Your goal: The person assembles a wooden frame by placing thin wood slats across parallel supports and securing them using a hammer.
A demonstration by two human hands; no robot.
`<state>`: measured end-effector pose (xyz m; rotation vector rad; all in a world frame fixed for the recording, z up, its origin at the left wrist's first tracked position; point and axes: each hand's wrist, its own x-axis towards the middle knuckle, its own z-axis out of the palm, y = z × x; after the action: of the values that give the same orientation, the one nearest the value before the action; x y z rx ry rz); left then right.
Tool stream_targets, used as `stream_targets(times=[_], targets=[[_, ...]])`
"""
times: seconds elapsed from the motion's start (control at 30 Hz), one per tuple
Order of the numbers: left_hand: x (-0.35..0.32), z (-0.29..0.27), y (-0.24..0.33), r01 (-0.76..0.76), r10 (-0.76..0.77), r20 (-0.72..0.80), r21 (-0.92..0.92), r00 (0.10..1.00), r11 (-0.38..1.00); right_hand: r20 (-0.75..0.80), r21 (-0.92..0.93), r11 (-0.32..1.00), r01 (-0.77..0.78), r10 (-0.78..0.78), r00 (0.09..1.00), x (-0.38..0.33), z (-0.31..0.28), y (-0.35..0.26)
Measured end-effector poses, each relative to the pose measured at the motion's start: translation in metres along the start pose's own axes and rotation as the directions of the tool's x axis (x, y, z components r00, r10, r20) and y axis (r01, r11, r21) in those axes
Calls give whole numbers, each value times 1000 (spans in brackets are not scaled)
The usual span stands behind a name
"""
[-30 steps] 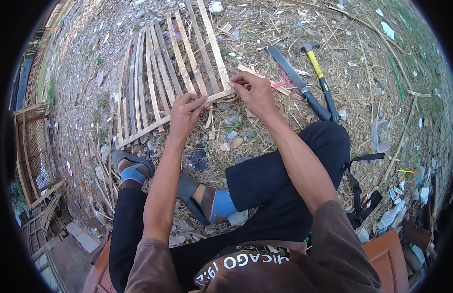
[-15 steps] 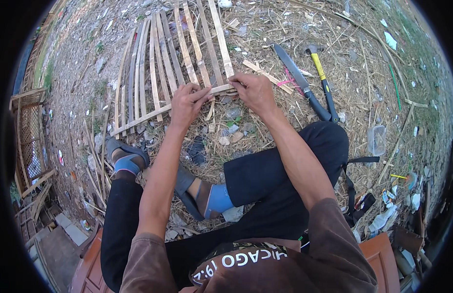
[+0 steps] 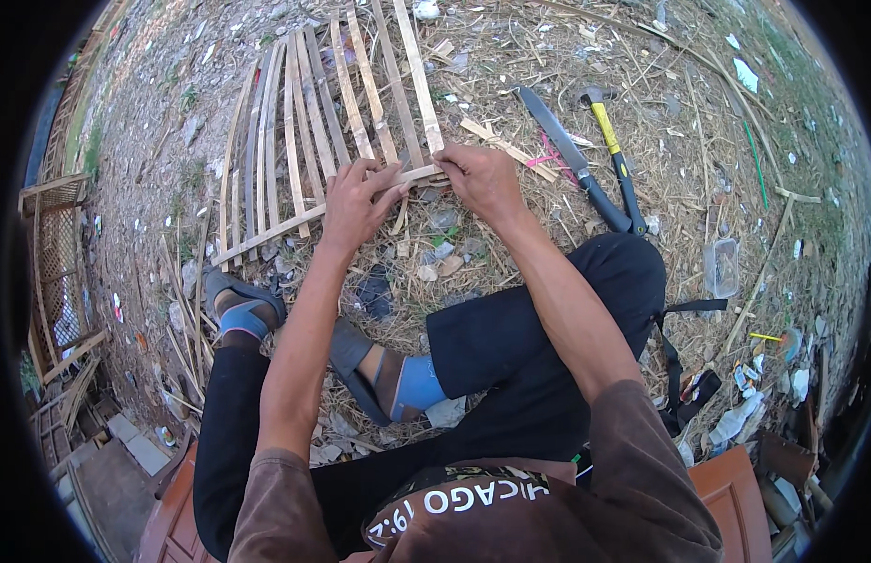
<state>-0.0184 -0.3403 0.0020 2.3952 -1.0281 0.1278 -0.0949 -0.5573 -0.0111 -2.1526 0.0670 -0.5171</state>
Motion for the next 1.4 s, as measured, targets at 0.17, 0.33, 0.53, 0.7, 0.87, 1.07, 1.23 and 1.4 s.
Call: stream_targets(times=[0.17, 0.33, 0.53, 0.7, 0.87, 1.07, 1.23, 1.4], targets=[[20, 8, 20, -36, 31, -44, -121, 999, 992, 6, 49, 997, -59, 59, 998, 0, 1, -2], [32, 43, 29, 122, -121, 25, -349, 992, 929, 4, 75, 994, -80, 80, 997, -2, 0, 4], [29, 55, 26, 133, -179, -123, -312, 976, 941, 1, 148, 987, -63, 63, 998, 0, -1, -1], [32, 58, 29, 109, -157, -127, -321, 979, 941, 4, 122, 991, -48, 48, 999, 0, -9, -3], [27, 58, 31, 176, -215, -71, -360, 974, 916, -186, 34, 952, -305, 306, 934, 14, -74, -13], [25, 50, 33, 74, -143, -220, -294, 965, 953, 193, -588, 678, -441, 647, 738, 20, -207, 36], [26, 62, 34, 214, -256, -89, -332, 962, 919, 45, -717, 495, -491, 736, 675, -37, -217, 102], [27, 54, 36, 151, -208, -162, -308, 965, 939, 52, -761, 417, -496, 802, 595, -25, -204, 87]])
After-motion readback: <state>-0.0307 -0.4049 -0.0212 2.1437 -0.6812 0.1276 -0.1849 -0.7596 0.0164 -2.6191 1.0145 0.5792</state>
